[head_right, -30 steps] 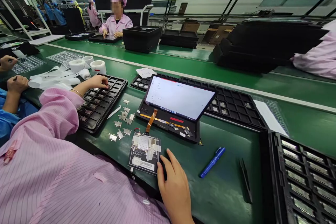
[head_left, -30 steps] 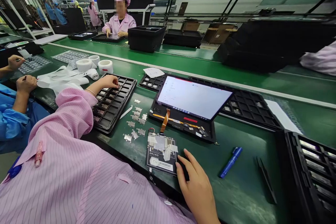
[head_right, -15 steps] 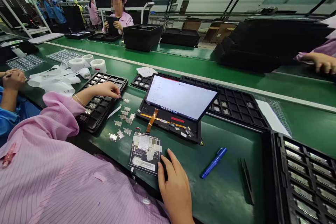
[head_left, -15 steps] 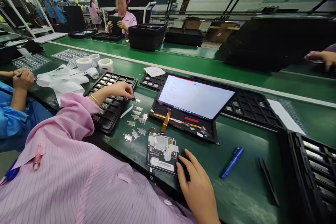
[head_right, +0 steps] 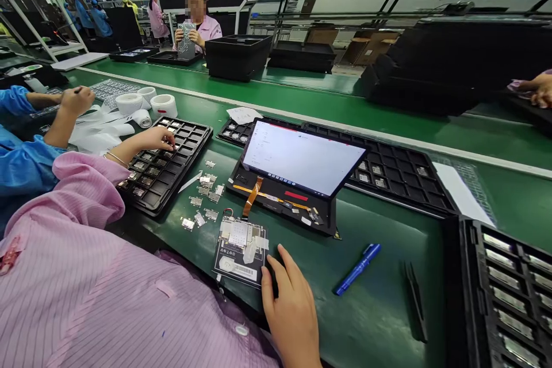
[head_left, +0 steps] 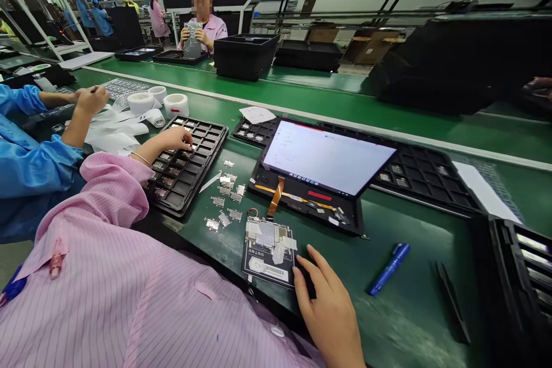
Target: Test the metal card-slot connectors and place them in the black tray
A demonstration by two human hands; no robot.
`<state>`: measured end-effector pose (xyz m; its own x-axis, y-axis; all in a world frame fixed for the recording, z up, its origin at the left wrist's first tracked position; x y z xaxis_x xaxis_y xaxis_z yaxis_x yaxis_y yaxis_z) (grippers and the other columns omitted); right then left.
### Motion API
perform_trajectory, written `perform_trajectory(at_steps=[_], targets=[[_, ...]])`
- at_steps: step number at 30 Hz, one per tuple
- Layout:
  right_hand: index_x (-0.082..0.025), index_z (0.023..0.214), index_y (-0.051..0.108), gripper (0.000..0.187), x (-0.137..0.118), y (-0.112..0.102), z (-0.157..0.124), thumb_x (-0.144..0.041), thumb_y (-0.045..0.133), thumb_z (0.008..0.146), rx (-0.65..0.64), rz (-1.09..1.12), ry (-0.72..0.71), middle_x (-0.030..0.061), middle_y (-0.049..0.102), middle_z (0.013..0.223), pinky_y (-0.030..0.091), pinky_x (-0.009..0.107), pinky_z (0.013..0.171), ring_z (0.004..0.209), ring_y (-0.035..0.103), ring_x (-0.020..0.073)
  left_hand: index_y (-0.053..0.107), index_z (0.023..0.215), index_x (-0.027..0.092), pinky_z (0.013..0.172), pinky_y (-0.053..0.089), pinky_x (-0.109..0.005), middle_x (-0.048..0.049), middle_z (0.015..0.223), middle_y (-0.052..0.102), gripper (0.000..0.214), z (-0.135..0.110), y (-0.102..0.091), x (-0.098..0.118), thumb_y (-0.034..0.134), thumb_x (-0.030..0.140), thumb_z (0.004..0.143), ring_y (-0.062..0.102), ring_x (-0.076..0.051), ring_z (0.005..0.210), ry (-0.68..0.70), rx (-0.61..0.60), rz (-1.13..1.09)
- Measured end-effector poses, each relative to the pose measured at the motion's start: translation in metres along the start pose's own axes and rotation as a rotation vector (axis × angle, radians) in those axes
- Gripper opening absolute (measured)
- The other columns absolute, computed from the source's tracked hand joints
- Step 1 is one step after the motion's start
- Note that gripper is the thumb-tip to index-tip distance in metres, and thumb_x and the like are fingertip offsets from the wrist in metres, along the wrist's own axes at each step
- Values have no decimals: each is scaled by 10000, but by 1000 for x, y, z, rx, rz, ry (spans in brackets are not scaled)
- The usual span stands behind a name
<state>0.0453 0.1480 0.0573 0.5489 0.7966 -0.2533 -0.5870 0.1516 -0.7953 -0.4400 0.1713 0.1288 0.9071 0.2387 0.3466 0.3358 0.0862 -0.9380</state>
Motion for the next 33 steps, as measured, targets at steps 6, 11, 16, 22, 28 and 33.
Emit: perform_trajectory(at_steps=[6, 11, 16, 22, 28, 33], targets=[[-121, 1093, 633, 354, 0, 1, 0, -371, 402, 996, 4, 8, -5, 177, 613, 1278, 549, 476, 858, 1089, 636, 317, 643, 751, 176, 758, 442, -303, -33, 802, 654, 242, -5, 3, 0, 716, 370, 626, 578, -201, 786, 22, 59, -79], [-131, 1089, 627, 349, 0, 1, 1, -381, 402, 996, -4, 19, 0, 173, 618, 1270, 549, 479, 848, 1086, 635, 317, 639, 890, 165, 765, 465, -302, -52, 860, 677, 341, -16, -2, -10, 687, 425, 674, 610, -188, 817, 15, 37, -206], [-138, 1087, 623, 341, -1, 0, 0, -382, 401, 997, -2, 22, -4, 171, 623, 1262, 554, 476, 836, 1082, 638, 316, 713, 863, 159, 708, 462, -308, -50, 771, 700, 392, -24, 8, -16, 764, 428, 583, 623, -201, 737, -1, -144, -237], [-135, 1083, 626, 342, -1, -1, 0, -380, 403, 996, 5, 22, -3, 175, 620, 1270, 555, 482, 835, 1083, 639, 319, 720, 855, 162, 707, 431, -306, -41, 787, 699, 363, -26, 12, -15, 750, 400, 583, 605, -204, 749, -11, -120, -195], [-128, 1094, 633, 340, 0, 0, 0, -368, 416, 989, 5, 28, 0, 178, 620, 1274, 554, 478, 854, 1087, 639, 311, 677, 764, 174, 706, 416, -295, -21, 764, 663, 289, -33, 4, -5, 737, 408, 605, 578, -188, 757, 18, -31, -199], [-125, 1089, 636, 335, 0, 2, 1, -366, 428, 986, 0, 49, 9, 185, 617, 1274, 553, 486, 869, 1092, 634, 316, 612, 778, 161, 699, 445, -304, -33, 761, 646, 329, -40, -13, 3, 733, 434, 642, 587, -177, 742, 21, 74, -293]])
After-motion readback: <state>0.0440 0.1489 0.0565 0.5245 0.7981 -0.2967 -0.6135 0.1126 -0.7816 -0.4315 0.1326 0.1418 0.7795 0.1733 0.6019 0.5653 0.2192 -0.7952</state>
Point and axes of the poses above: each hand's wrist, its own z-axis towards the middle knuckle, its own y-axis out of the palm, x = y × z, the point moved 8 cm from there along z, towards the middle knuckle
